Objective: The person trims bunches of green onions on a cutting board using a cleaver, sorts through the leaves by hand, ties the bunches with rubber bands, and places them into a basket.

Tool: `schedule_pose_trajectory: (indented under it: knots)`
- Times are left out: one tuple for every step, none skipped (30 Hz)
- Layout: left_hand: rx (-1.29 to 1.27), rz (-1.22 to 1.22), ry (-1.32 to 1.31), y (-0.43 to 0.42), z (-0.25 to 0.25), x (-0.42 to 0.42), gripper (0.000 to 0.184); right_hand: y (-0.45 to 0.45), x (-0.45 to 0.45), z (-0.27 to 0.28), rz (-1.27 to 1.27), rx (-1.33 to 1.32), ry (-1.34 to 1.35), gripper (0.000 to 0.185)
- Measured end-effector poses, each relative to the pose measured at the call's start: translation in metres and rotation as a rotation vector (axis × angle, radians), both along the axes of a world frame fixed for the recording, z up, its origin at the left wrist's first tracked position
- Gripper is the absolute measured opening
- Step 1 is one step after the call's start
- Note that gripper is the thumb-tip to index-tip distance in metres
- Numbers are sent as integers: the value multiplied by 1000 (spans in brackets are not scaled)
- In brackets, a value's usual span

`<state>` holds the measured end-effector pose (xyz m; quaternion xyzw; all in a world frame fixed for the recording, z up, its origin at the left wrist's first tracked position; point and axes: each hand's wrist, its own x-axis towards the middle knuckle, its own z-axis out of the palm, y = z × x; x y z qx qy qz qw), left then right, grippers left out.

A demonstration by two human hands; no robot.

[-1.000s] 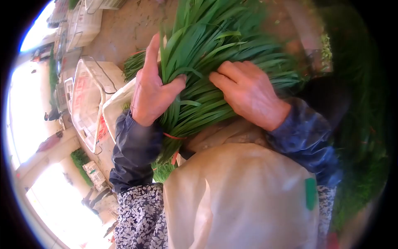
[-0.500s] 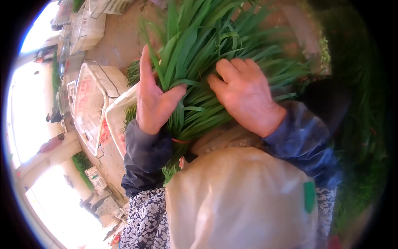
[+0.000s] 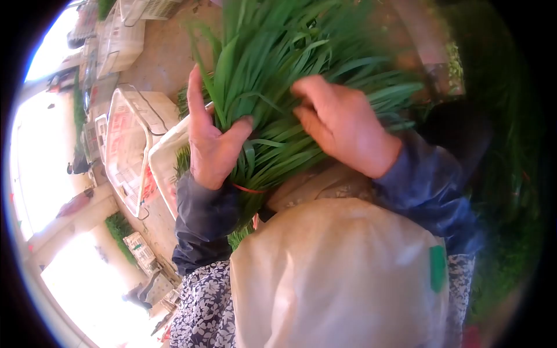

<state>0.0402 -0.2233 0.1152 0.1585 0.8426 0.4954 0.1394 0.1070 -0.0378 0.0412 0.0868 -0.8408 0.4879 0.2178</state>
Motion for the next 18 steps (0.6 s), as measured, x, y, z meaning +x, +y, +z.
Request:
schedule_pose_trajectory:
  knots:
    - [19, 42, 24, -1, -1, 2, 92, 1, -2, 1, 3, 1, -2, 34]
    - [20, 47, 26, -1, -1, 2, 92, 4, -6, 5, 8, -29, -56, 36]
    - [76, 24, 17, -2, -1, 3, 92, 6, -9, 7, 15, -59, -108, 39]
    - [130, -1, 7, -3, -1, 3, 91, 4, -12, 9, 6, -26, -40, 36]
    - [128, 2, 8, -3, -1, 4, 91, 1, -13, 11, 9, -27, -39, 36]
    - [162, -15, 9, -3, -2, 4, 90, -1, -14, 14, -26, 80, -39, 34]
    - [197, -31, 10, -4, -2, 4, 89, -2, -15, 16, -60, 188, -39, 32]
    - [199, -25, 9, -5, -2, 3, 89, -1, -16, 17, -55, 190, -39, 32]
    - [167, -23, 11, -7, -2, 3, 89, 2, -17, 17, -91, 224, 41, 29]
    - [137, -21, 12, -7, -1, 2, 88, 5, -17, 16, -127, 258, 121, 26]
    - [144, -17, 11, -6, 0, 2, 88, 6, -16, 15, -122, 264, 121, 26]
    - [115, -8, 15, -4, 2, 3, 88, 7, -14, 13, -108, 323, 119, 21]
    - [89, 1, 21, -2, 3, 4, 88, 9, -12, 12, -94, 385, 117, 17]
    - [104, 4, 24, 0, 3, 5, 88, 10, -11, 12, -91, 401, 122, 17]
    - [95, 11, -4, 1, 3, 5, 89, 9, -10, 12, -67, 426, 152, 17]
    - [86, 18, -31, 2, 4, 6, 90, 9, -11, 13, -44, 450, 182, 17]
    - [97, 18, -29, 3, 4, 6, 90, 9, -13, 14, -43, 462, 185, 17]
    - [34, 12, -20, 5, 6, 6, 92, 7, -15, 16, -41, 455, 246, 19]
